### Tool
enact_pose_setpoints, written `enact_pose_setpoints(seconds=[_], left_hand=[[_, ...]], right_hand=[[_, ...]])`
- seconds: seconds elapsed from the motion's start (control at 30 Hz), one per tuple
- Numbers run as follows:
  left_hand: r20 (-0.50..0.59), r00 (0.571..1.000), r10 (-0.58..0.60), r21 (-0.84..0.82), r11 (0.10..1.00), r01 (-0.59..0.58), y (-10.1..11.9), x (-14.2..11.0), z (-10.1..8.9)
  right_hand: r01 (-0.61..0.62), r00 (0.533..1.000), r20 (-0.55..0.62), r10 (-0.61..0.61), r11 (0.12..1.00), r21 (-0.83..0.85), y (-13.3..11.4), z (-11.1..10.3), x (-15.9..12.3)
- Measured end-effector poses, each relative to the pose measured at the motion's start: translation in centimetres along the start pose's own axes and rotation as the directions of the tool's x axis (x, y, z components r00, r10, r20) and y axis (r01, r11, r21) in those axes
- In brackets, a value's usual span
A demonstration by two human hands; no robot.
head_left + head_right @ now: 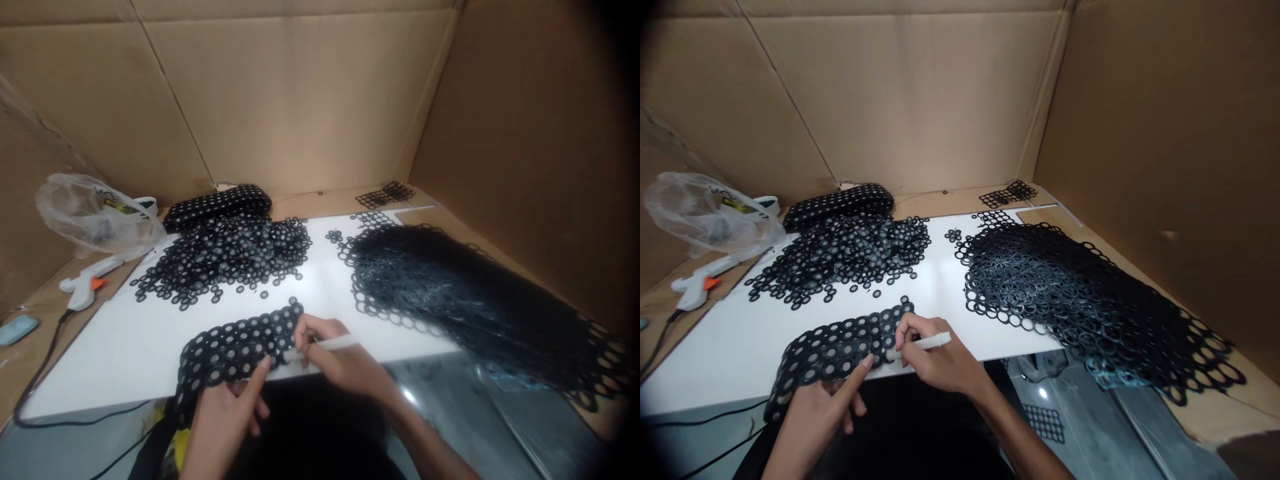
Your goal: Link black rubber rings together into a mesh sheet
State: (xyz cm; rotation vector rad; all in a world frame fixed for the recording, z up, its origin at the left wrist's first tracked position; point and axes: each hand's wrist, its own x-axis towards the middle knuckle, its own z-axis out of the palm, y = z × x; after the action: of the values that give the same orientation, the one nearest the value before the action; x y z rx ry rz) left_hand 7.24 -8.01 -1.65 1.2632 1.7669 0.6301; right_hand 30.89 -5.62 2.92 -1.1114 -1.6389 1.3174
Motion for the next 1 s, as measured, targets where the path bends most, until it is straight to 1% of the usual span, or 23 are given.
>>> enact_pose_setpoints(seconds=[0.17, 0.23, 0.33, 0.37, 0.43, 0.53, 0.6, 0.63, 0.77, 0.9, 1.0], left_hand=[[-0.023, 0.999, 0.03, 0.061, 0.998, -0.029, 0.8, -0.7, -0.6], [-0.054, 0.999, -0.002, 0.104, 0.995, 0.008, 1.2, -1.0, -0.9], [-0.074, 0.994, -0.078, 0.155, 0.984, 0.088, 1.9, -1.3, -1.1], [-0.076, 0.994, -0.082, 0.155, 0.983, 0.093, 2.1, -1.4, -1.0], [-0.085, 0.995, -0.051, 0.119, 0.991, 0.061, 2.4, -1.5, -1.0], [-0.098, 0.995, -0.002, 0.034, 0.999, 0.005, 2.1, -1.6, -1.1], [-0.07, 0.998, -0.002, 0.028, 1.0, 0.004, 1.4, -1.7, -1.6], [-0.051, 0.999, -0.014, 0.043, 0.999, 0.016, 0.8, -1.7, -2.0], [0.019, 0.997, -0.078, 0.091, 0.993, 0.076, -1.0, -2.3, -3.4], [0.094, 0.989, -0.116, 0.049, 0.993, 0.112, -0.9, -3.0, -3.9], [0.156, 0.976, -0.149, 0.027, 0.989, 0.147, -0.7, -3.2, -3.5]], right_hand=[[0.002, 1.0, 0.012, -0.001, 0.994, -0.106, -0.7, 0.2, 0.0], [0.016, 1.0, 0.007, -0.015, 0.981, -0.192, -1.0, 0.4, -0.1], [0.079, 0.997, -0.002, -0.083, 0.958, -0.277, -1.2, 0.8, -0.1], [0.098, 0.995, -0.006, -0.104, 0.955, -0.281, -1.1, 0.9, -0.1], [0.105, 0.994, -0.006, -0.11, 0.964, -0.244, -0.9, 0.8, -0.2], [0.054, 0.999, -0.002, -0.055, 0.996, -0.075, -0.3, 0.2, -0.3], [0.029, 1.0, -0.007, -0.028, 0.999, 0.016, 0.0, -0.2, -0.4], [0.025, 1.0, -0.005, -0.025, 0.999, 0.034, 0.0, -0.4, -0.5], [0.016, 0.999, 0.052, -0.015, 1.0, -0.013, -0.2, 0.0, -0.7], [-0.02, 0.998, 0.056, 0.025, 0.996, -0.093, -0.6, 0.5, -0.8], [-0.047, 0.997, 0.057, 0.052, 0.995, -0.087, -0.7, 0.5, -0.9]])
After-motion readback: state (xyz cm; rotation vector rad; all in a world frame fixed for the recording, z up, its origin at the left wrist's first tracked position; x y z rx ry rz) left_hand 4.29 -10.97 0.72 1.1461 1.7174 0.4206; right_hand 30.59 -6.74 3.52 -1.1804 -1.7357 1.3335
